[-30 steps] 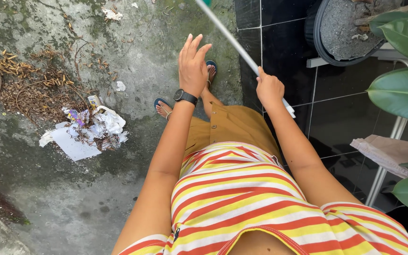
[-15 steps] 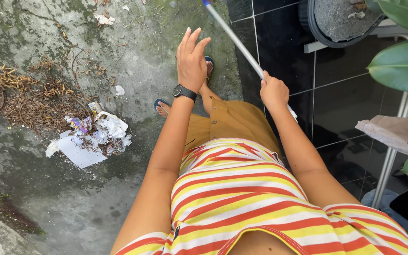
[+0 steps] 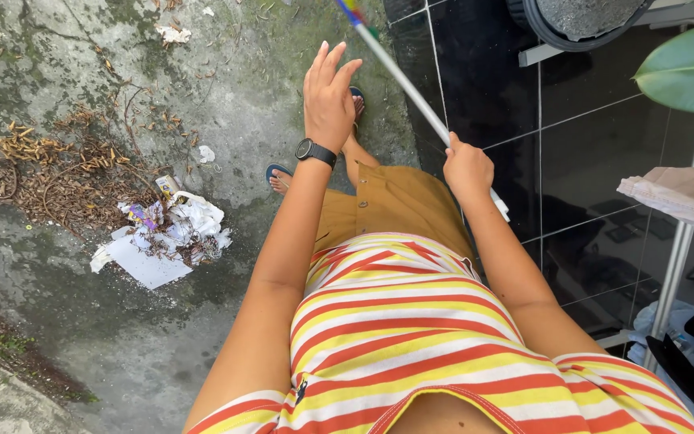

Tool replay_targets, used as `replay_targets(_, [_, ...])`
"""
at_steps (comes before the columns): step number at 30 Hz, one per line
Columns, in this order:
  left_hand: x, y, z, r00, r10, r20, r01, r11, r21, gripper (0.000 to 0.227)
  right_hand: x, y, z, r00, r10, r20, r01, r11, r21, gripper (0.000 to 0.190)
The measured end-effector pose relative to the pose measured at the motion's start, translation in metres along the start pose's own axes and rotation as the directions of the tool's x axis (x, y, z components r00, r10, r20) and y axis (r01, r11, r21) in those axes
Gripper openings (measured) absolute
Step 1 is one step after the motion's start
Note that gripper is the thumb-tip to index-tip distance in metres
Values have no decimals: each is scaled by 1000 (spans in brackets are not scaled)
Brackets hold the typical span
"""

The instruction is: Sweeping up paper scraps and dry debris from a concrete floor using a long-handled brush.

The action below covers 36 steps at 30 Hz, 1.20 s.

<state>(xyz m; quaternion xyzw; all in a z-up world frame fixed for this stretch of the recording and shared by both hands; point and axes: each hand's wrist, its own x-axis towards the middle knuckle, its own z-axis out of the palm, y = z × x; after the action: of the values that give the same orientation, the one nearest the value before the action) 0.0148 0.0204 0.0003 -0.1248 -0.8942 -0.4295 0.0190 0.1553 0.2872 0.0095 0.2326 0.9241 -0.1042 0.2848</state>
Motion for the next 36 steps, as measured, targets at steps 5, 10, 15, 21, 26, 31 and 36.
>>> replay_targets(5, [-5,5,6,1000,15,16,-15,1000,10,43,25,8,47,998,62,25,-61,998,-10,38])
replay_targets(10, [-8,9,8,997,43,59,-45,999,29,44,33,40,57,987,112,115,-141,945,295,38])
replay_targets(15, [-3,8,13,998,51,21,-51,999,10,44,2,8,-1,995,100,-11,-97,982,162,38])
replay_targets(21, [-4,13,20,997,65,38,-65,998,12,44,32,2,64,995,81,60,-82,996,20,38])
replay_targets(26, [-1,10,16,996,75,41,-75,997,12,40,10,9,37,980,135,143,-165,961,221,37])
replay_targets(31, [1,11,13,999,51,0,-51,999,15,41,-7,-7,15,997,41,62,-47,995,87,38])
replay_targets(36, [-7,15,23,996,85,29,-86,996,25,42,38,-18,99,989,-145,20,147,984,-101,31])
